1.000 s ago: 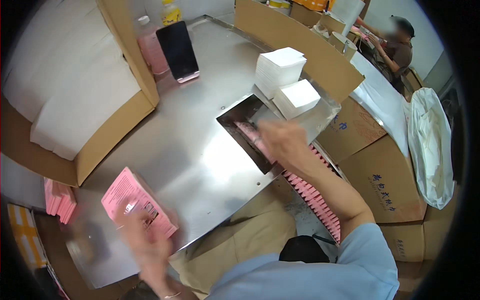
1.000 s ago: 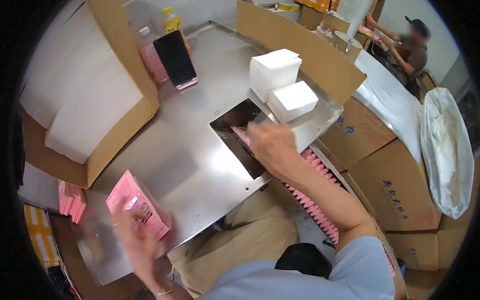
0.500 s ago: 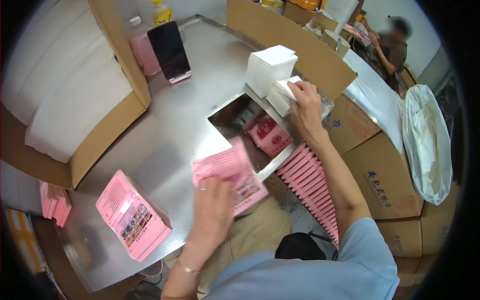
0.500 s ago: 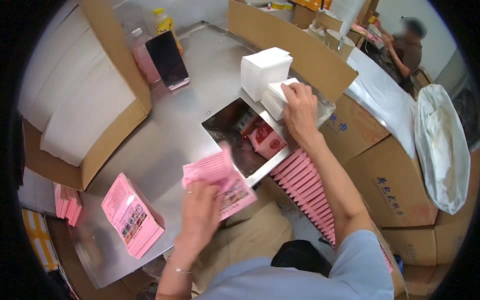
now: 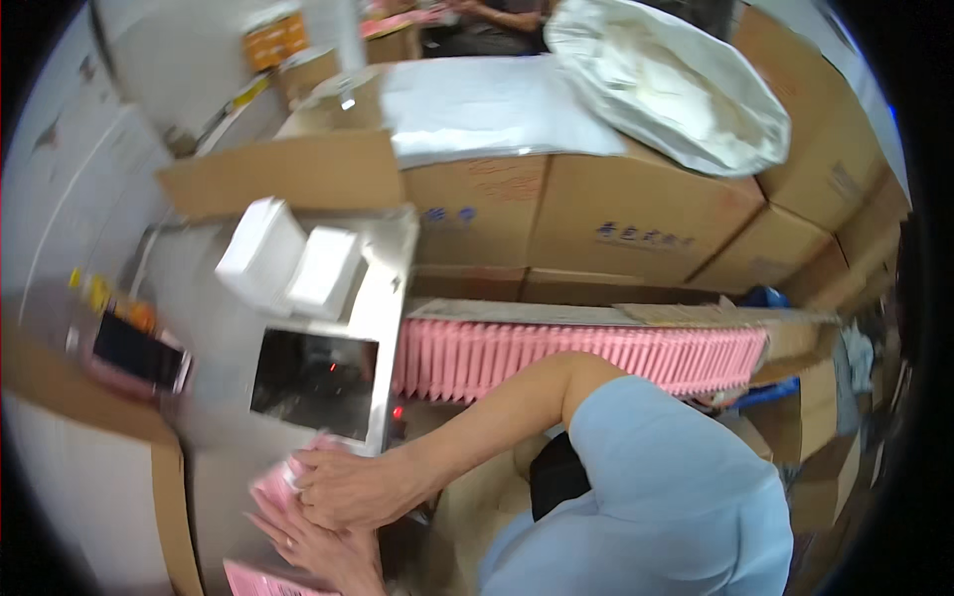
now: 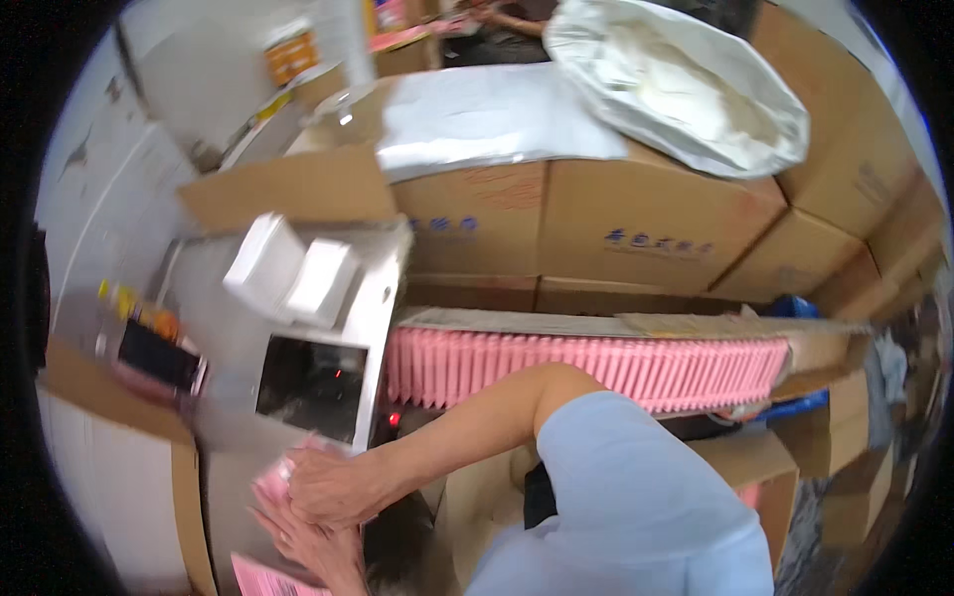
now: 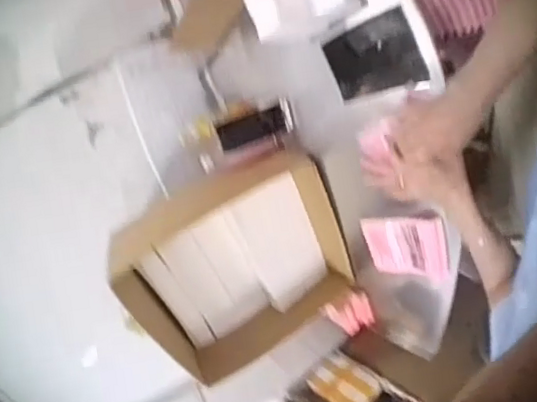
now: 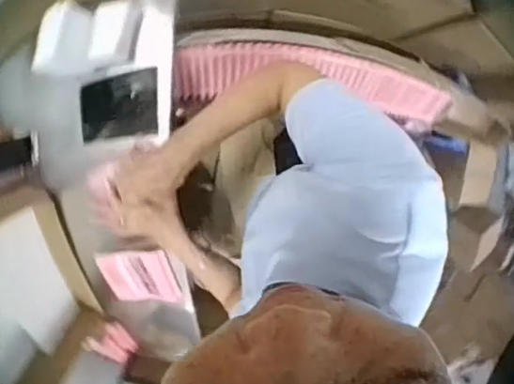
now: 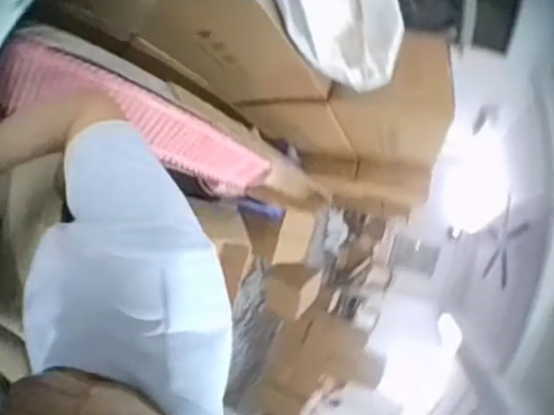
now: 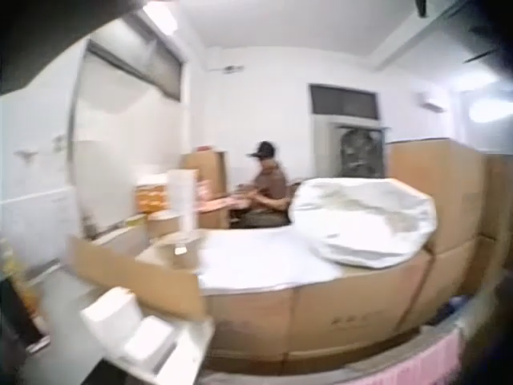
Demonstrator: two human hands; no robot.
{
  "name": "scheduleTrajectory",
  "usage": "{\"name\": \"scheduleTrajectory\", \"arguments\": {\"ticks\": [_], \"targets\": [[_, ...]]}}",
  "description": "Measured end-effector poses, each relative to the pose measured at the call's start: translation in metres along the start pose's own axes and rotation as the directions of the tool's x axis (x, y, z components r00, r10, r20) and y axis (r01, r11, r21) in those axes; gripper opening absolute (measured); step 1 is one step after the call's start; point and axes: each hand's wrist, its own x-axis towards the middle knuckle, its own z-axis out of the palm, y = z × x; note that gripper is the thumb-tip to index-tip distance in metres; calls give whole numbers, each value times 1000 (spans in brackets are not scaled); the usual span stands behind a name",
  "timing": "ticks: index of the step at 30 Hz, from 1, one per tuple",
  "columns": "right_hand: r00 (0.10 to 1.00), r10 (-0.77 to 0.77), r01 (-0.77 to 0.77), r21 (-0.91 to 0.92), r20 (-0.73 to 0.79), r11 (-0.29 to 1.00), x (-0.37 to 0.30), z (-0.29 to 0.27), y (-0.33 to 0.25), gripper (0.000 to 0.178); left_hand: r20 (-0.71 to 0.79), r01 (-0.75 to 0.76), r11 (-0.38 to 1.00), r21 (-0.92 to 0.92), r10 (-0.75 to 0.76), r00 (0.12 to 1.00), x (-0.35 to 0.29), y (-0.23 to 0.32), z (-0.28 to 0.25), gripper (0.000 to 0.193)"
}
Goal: Folding pink paper sheets and placing them into a machine and then into a box.
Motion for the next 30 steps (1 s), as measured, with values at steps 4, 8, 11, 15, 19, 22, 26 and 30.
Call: {"name": "scheduleTrajectory", "arguments": {"ticks": [4, 8, 11, 15, 19, 22, 26, 30], "targets": [[702, 370, -636, -302, -609, 710, -48, -56, 84, 32, 155, -6, 957, 289, -41, 987, 1, 34, -27, 61], [661, 393, -706, -354, -639, 613, -69, -45, 153, 20, -19, -57, 794, 605, 87, 996, -1, 24, -20, 62], [671, 335, -673, -354, -662, 649, -43, -29, 174, 16, 28, -106, 929, 355, 103, 994, 1, 1, -28, 74], [651, 523, -731, -269, -551, 627, -85, -52, 182, 14, 65, -80, 969, 235, 66, 996, 8, 31, -29, 72], [623, 501, -638, -20, -600, 769, -88, -63, 171, 14, 88, -14, 991, 130, 3, 996, 7, 33, -43, 68], [622, 403, -566, -29, -671, 824, -93, -63, 176, 23, 191, 64, 986, 152, -93, 977, 7, 49, -57, 49], [728, 283, -339, 30, -625, 940, -66, -51, 106, 46, 168, -28, 987, -156, 54, 984, -8, 41, -38, 53], [895, -275, 270, -65, -350, 961, -82, -31, -27, 34, 167, 20, 988, -154, 6, 986, 2, 21, -58, 92]]}}
